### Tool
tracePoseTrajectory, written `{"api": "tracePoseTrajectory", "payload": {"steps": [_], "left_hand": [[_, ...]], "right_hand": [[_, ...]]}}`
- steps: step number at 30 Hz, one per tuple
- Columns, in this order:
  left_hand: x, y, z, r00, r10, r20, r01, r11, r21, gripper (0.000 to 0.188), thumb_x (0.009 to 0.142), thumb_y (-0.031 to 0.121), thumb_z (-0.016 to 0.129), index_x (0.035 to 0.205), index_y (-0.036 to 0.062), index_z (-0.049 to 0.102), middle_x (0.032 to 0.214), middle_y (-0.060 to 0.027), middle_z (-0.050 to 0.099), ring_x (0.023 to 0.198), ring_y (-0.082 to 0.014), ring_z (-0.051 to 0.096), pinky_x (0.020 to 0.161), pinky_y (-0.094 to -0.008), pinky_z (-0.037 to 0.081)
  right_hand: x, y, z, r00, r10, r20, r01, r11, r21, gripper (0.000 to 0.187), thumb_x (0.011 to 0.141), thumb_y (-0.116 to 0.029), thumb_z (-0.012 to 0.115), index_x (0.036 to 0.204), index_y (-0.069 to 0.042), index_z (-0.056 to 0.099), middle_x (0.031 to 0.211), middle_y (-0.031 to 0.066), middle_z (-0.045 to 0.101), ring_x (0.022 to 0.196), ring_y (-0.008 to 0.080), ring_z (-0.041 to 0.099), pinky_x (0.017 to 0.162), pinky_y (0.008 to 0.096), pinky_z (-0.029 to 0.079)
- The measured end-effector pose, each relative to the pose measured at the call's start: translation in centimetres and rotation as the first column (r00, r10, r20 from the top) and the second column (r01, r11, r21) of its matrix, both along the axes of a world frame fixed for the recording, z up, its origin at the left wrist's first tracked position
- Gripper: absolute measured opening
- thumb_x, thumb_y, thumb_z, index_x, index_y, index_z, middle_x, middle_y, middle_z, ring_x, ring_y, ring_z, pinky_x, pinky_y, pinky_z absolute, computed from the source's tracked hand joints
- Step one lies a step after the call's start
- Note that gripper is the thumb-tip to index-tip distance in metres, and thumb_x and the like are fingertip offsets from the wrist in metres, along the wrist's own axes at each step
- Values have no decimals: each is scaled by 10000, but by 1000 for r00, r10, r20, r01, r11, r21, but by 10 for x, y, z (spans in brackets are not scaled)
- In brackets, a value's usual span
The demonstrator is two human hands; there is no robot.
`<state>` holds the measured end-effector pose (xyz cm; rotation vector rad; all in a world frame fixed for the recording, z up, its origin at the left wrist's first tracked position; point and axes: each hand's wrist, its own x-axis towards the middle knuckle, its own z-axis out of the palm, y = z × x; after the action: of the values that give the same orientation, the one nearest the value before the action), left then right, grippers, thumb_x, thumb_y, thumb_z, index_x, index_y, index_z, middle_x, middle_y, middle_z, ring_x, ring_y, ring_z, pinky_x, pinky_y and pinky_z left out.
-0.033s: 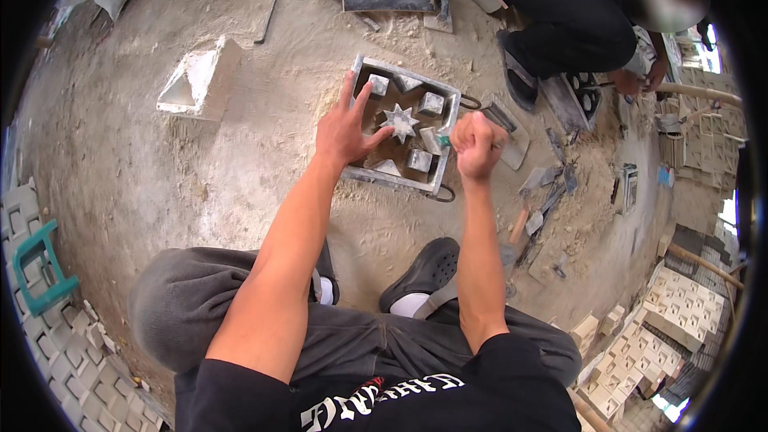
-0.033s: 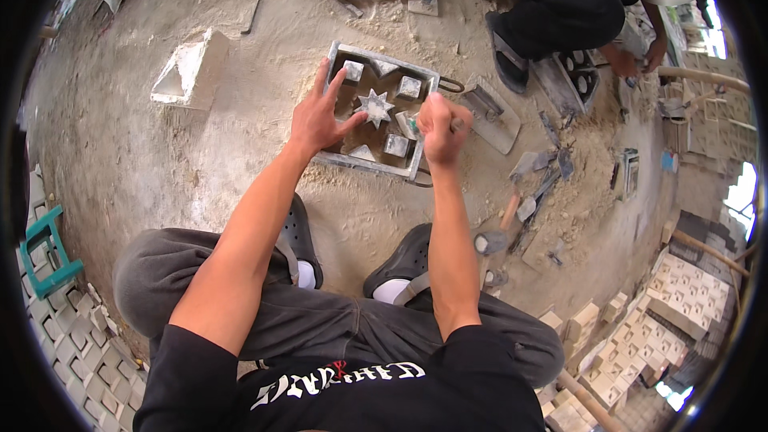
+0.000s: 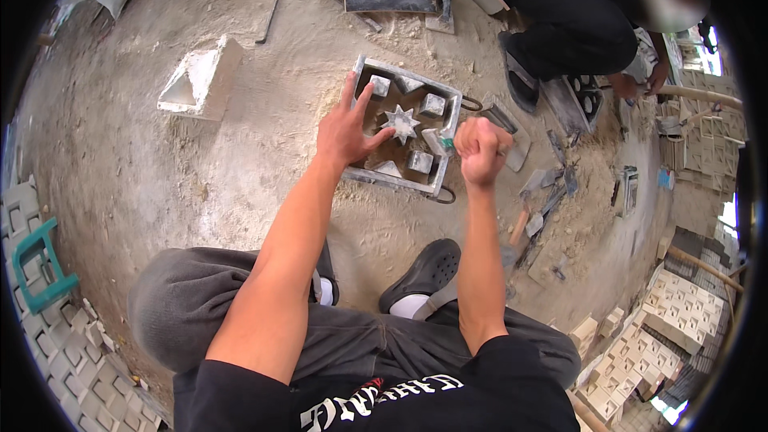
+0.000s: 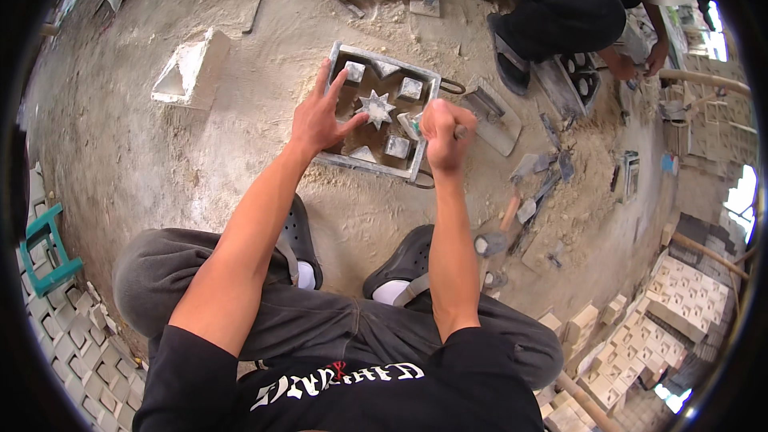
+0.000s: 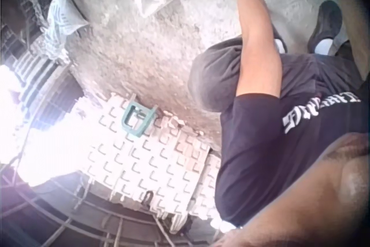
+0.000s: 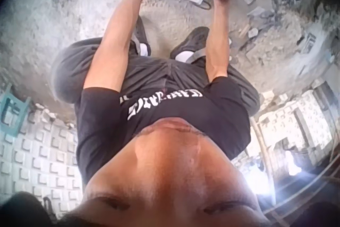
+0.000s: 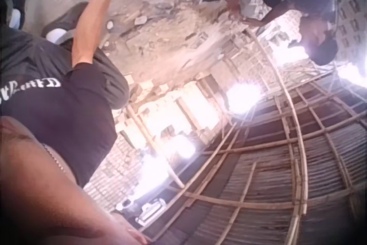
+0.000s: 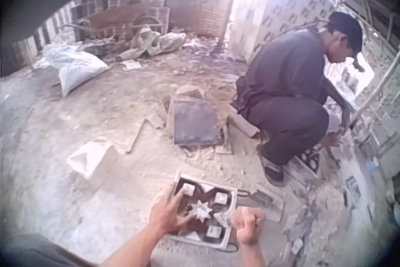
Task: The person cleans the interior of a star-shaped tile mold using a small brush, removing dust and debris from the corners and crevices.
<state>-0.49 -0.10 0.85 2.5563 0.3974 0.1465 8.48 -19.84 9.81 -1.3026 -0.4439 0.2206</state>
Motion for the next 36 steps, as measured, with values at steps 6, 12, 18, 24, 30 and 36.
{"api": "tracePoseTrajectory", "payload": {"steps": [6,12,18,24,30,36], "left_hand": [[3,-2,0,1000,-1,16,1,1000,-18,908,745,614,702,1461,174,358,1554,-179,239,1219,-371,541,865,-423,539],[1,-2,0,999,10,42,-10,1000,1,905,729,604,714,1450,167,384,1553,-173,249,1119,-355,603,822,-423,544],[1,-1,0,1000,5,-3,-5,999,-33,908,746,598,709,1463,168,354,1558,-171,235,1182,-372,565,860,-424,536],[4,-5,2,1000,-12,4,12,999,-38,904,749,593,708,1462,167,354,1555,-177,241,1180,-375,567,861,-420,535],[-1,1,1,1000,4,-10,-5,1000,-21,898,754,604,697,1462,169,354,1559,-171,232,1176,-374,569,848,-424,538],[3,0,2,1000,9,-10,-9,1000,-5,892,760,614,685,1457,159,361,1552,-180,246,1167,-382,573,846,-438,537]], "right_hand": [[4,-12,4,966,250,71,-250,968,-18,662,941,-508,541,518,-41,338,481,5,334,437,103,313,429,283,195],[-4,2,-5,969,205,139,-184,971,-152,708,918,-616,521,525,-53,349,522,-10,353,477,89,322,450,273,209],[0,8,-9,995,-29,-98,30,1000,9,592,986,-386,543,533,-66,338,511,-23,328,476,70,292,448,267,208],[-3,-1,-14,999,-32,-30,31,999,-36,457,962,-122,487,539,-62,327,501,-30,321,444,66,255,426,272,196],[1,6,17,991,-18,-134,21,1000,19,390,909,-59,501,548,-46,355,515,-43,341,456,48,259,427,272,200],[4,5,5,978,-73,-196,71,997,-19,378,907,-54,501,551,-44,376,515,-48,355,459,45,271,429,263,204]]}}
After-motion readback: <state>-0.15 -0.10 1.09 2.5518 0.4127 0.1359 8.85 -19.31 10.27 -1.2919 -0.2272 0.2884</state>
